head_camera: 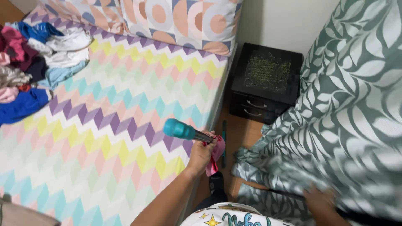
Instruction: The person sweeps the tiled floor with a broom and dustpan, moving around furniture and a suitcase. They then wipe the door and doorframe with a pink cloth.
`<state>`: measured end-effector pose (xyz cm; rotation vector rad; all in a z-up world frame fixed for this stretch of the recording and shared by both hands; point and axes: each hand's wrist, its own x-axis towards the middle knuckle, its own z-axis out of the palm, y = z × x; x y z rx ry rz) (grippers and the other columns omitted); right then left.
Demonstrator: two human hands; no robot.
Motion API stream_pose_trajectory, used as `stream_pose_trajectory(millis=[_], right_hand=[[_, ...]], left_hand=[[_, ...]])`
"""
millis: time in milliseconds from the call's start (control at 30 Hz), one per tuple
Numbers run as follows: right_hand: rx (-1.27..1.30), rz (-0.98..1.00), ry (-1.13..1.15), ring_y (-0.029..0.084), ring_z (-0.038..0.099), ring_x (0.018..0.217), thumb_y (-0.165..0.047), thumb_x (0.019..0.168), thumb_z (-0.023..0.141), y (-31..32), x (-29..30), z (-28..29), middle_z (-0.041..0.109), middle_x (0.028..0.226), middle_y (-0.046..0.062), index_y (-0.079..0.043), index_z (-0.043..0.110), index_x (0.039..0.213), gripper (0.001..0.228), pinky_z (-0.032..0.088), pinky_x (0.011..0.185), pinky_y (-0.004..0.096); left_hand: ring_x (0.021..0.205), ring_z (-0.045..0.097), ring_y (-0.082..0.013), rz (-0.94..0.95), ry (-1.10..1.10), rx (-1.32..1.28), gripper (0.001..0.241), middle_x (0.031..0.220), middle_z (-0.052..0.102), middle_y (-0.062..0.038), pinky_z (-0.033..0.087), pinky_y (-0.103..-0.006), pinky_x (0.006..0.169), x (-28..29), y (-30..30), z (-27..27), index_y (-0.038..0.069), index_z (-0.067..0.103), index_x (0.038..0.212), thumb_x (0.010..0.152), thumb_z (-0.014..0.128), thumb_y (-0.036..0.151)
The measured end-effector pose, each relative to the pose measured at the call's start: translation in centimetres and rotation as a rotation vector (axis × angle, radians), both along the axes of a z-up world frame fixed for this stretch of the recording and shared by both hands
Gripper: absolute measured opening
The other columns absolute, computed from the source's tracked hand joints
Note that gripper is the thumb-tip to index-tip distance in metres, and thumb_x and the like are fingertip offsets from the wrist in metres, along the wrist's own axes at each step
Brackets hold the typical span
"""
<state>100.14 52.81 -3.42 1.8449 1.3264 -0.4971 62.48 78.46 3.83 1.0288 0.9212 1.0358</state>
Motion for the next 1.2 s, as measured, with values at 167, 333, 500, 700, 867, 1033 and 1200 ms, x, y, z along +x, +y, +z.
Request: stream_pose_trajectory(millis=[167, 333, 500, 700, 867, 1033, 1200], right_hand=[[0.096, -0.168, 0.274, 0.037, 0.037, 0.145, -0.034, 0.101, 0.054, -1.7, 1.5, -5.2, 0.032, 0.161, 0.006, -0.035, 0.042, 0.152, 0.052, 0.032, 0.118, 0.052], [0.189, -0.283, 0.543, 0.031, 0.054, 0.133, -0.037, 0.095, 0.064, 11.8, 3.4, -11.3, 0.051, 0.149, 0.009, -0.023, 0.048, 0.148, 0.057, 0.044, 0.11, 0.044], [0.237, -0.349, 0.755, 0.026, 0.067, 0.124, -0.039, 0.091, 0.071, 30.3, -2.1, 0.0, 0.066, 0.14, 0.012, -0.012, 0.053, 0.145, 0.064, 0.053, 0.104, 0.038], [0.595, -0.121, 1.89, 0.027, 0.044, 0.148, -0.03, 0.086, 0.077, 41.5, -9.7, 29.4, 0.047, 0.16, 0.013, -0.007, 0.039, 0.158, 0.084, 0.036, 0.118, 0.037], [0.622, 0.455, 1.761, 0.019, 0.076, 0.109, -0.01, 0.093, 0.08, 48.1, -7.5, 34.0, 0.077, 0.117, 0.006, -0.007, 0.072, 0.119, 0.028, 0.061, 0.095, 0.033], [0.589, 0.505, 1.695, 0.019, 0.074, 0.095, -0.007, 0.088, 0.076, 54.7, -3.1, 35.8, 0.074, 0.105, 0.006, -0.004, 0.069, 0.106, 0.019, 0.06, 0.083, 0.033], [0.642, 0.622, 1.522, 0.02, 0.072, 0.096, -0.005, 0.085, 0.076, 60.2, -0.7, 33.5, 0.073, 0.105, 0.005, -0.004, 0.066, 0.104, 0.021, 0.057, 0.082, 0.033]], left_hand=[[0.129, 0.06, -0.0199, -0.094, 0.212, 0.081, 0.017, 0.127, 0.067, -0.007, 0.045, -0.032, 0.109, 1.3, 6.7, 0.9, 0.005, 0.062, 0.109, 0.093, 0.065, -0.001], [0.124, 0.058, -0.016, -0.082, 0.147, 0.032, 0.017, 0.125, 0.065, -0.004, 0.043, -0.0308, 0.108, 2.0, 10.1, 3.2, 0.004, 0.06, 0.111, 0.095, 0.065, 0.0], [0.106, 0.059, -0.0124, -0.071, 0.199, -0.052, 0.026, 0.111, 0.065, -0.004, 0.047, -0.0298, 0.099, 3.0, 12.4, 2.8, 0.009, 0.059, 0.12, 0.096, 0.067, 0.004], [0.102, 0.06, -0.009, -0.143, 0.235, 0.05, 0.043, 0.11, 0.068, 0.0, 0.051, -0.0275, 0.094, 7.6, 15.7, 3.7, 0.01, 0.057, 0.133, 0.093, 0.066, 0.001], [0.118, 0.065, -0.0121, -0.088, 0.057, 0.12, 0.047, 0.126, 0.07, -0.002, 0.052, -0.0302, 0.102, 14.4, 22.6, 3.0, 0.007, 0.056, 0.138, 0.092, 0.061, -0.001], [0.119, 0.062, -0.0173, -0.033, 0.074, 0.153, 0.046, 0.128, 0.067, -0.009, 0.05, -0.0341, 0.104, 20.6, 30.3, 2.7, 0.007, 0.056, 0.138, 0.094, 0.067, 0.0], [0.122, 0.06, -0.0222, -0.002, 0.183, 0.244, 0.053, 0.132, 0.065, -0.011, 0.046, -0.0351, 0.106, 25.2, 38.7, -3.1, 0.006, 0.055, 0.138, 0.088, 0.071, 0.005]])
